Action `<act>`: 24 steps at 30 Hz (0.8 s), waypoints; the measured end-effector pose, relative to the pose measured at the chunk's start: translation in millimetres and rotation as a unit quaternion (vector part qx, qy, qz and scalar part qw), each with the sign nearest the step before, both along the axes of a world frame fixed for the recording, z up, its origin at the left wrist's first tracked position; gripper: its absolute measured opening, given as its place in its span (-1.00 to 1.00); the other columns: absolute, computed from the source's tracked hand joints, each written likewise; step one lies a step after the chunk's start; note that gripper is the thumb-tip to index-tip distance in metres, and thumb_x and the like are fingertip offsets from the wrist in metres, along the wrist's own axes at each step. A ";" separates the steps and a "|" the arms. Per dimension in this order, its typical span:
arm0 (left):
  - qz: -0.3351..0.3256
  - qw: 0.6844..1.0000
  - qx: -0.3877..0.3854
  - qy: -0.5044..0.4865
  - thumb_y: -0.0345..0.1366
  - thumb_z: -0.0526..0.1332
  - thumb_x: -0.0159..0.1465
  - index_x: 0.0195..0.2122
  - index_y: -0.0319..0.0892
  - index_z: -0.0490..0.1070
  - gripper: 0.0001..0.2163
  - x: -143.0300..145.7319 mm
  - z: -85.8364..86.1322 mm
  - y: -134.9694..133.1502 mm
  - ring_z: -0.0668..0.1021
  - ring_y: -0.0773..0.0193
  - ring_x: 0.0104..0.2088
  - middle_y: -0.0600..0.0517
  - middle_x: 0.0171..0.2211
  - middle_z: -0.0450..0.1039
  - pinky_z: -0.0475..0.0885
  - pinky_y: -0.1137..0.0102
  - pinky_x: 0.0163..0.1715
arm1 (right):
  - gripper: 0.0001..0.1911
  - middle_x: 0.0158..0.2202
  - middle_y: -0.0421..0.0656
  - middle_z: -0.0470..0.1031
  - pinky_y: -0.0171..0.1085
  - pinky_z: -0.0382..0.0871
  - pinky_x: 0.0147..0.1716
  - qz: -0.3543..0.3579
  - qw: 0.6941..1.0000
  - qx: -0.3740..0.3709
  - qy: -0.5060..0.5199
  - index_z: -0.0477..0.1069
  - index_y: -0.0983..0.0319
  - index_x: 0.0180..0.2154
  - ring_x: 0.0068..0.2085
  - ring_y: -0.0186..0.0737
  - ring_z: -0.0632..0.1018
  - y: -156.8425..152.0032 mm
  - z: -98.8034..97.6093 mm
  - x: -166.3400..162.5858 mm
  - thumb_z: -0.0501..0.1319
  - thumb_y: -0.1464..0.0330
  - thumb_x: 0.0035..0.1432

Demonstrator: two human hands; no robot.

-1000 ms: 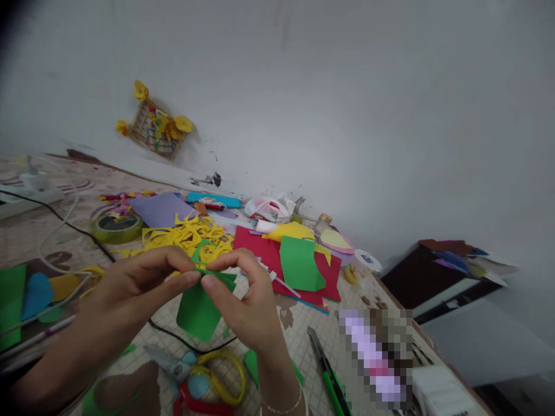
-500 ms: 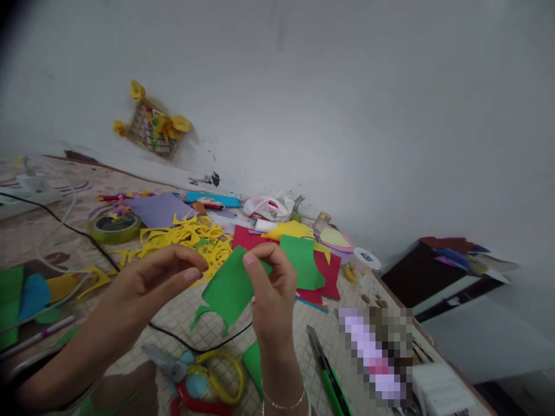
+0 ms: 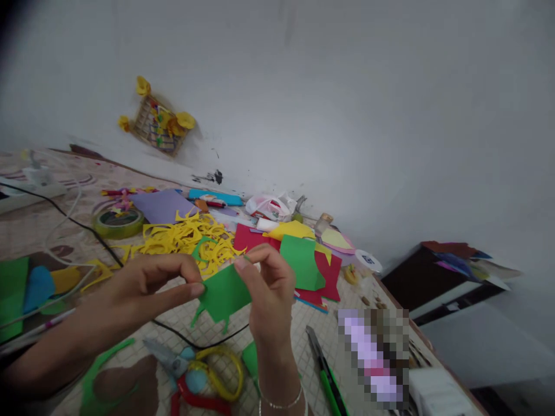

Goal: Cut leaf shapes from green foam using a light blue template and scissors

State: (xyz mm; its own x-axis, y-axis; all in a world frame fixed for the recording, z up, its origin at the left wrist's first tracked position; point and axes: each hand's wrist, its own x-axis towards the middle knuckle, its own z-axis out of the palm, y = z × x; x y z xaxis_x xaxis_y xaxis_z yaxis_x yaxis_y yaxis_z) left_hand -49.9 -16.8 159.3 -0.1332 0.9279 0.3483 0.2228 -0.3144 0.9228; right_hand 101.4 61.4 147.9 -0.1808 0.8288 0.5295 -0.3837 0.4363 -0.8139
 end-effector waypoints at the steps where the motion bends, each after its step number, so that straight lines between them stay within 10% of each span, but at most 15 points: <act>1: -0.003 1.000 -0.001 0.006 -0.26 0.33 0.18 -0.56 -0.09 0.55 -0.83 -2.5 0.8 -0.7 0.47 0.28 -0.51 0.08 -0.58 0.48 0.34 0.47 -0.49 | -0.85 -0.51 -0.32 0.40 -0.35 0.22 -0.47 -0.013 1.000 -0.006 0.025 0.49 0.17 -0.53 -0.44 -0.33 0.36 -1.8 0.1 -1.7 0.38 0.46 0.02; 9: 0.057 0.996 0.030 0.062 -0.25 0.31 0.15 -0.59 -0.07 0.57 -0.82 -38.1 17.9 -20.3 0.50 0.23 -0.50 0.05 -0.57 0.52 0.34 0.45 -0.50 | -0.85 -0.48 -0.27 0.40 -0.28 0.27 -0.34 -0.103 0.988 -0.025 0.116 0.48 0.15 -0.54 -0.38 -0.27 0.39 -8.0 -0.5 -13.3 0.34 0.38 0.05; 18: 0.037 0.988 0.096 0.113 -0.36 0.32 0.17 -0.51 -0.07 0.60 -0.86 -37.4 28.8 -35.5 0.50 0.29 -0.50 0.12 -0.56 0.53 0.36 0.47 -0.44 | -0.89 -0.35 -0.26 0.50 -0.25 0.38 -0.27 -0.002 0.998 0.055 0.023 0.56 0.07 -0.34 -0.29 -0.24 0.51 -35.3 -17.8 -31.8 0.32 0.42 0.18; 24: 0.226 0.948 0.190 -0.120 -0.43 0.40 0.21 -0.43 -0.14 0.57 -0.90 -53.6 33.2 -55.6 0.44 0.46 -0.45 0.21 -0.52 0.47 0.32 0.59 -0.42 | -0.87 -0.19 -0.13 0.63 -0.11 0.41 -0.07 0.113 0.942 0.161 -0.271 0.57 0.14 -0.14 -0.12 -0.11 0.59 -32.5 -43.0 -48.7 0.29 0.29 0.29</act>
State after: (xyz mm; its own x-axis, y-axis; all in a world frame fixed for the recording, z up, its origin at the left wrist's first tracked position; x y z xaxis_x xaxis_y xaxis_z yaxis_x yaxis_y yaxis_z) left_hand -103.5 -72.3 192.5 -0.6048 0.5708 0.5553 0.2124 -0.5565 0.8033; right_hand 52.6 28.9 104.8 -0.6494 0.5484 0.5268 -0.0636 0.6512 -0.7563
